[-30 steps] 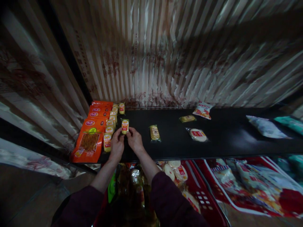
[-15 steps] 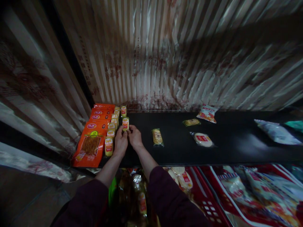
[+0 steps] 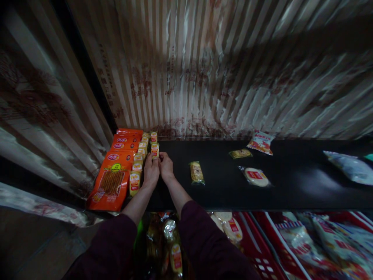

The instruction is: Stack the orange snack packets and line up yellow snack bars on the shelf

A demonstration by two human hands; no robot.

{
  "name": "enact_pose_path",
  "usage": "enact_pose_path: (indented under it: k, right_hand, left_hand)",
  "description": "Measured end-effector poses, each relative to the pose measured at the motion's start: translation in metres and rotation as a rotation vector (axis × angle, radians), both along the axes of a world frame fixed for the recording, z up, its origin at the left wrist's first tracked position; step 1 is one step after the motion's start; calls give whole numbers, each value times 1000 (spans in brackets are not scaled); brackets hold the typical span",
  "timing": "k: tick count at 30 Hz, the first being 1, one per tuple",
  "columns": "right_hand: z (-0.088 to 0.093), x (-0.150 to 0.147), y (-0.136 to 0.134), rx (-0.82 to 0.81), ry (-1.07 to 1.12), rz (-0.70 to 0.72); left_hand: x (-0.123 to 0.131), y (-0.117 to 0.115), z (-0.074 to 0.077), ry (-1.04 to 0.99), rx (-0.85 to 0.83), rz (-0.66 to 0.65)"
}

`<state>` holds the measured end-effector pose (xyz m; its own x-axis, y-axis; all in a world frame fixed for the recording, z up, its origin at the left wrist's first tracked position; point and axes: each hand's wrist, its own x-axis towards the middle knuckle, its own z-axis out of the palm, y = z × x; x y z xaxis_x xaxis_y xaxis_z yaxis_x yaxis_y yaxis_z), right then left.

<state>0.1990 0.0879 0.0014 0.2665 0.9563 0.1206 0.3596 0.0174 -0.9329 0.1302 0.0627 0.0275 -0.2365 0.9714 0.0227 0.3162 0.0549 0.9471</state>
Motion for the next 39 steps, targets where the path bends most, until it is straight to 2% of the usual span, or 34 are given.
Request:
enact_pose_path:
  k: [12,17,27,35,39]
  right_hand:
    - [2,1,14,17,0,3]
    - [0,1,23,25,18,-14]
    - [-5,2,40,41,-62,5]
    - [-4,5,46,30,-176,46]
    - [-4,3,46,30,-252,28]
  left_hand:
    - [3,15,5,44,-18,5]
    - [6,23,5,80,32,-8]
    - [9,36,5,83,15,-5]
    - [10,48,-9,53,51,9]
    - [12,52,-9,68,60,-5]
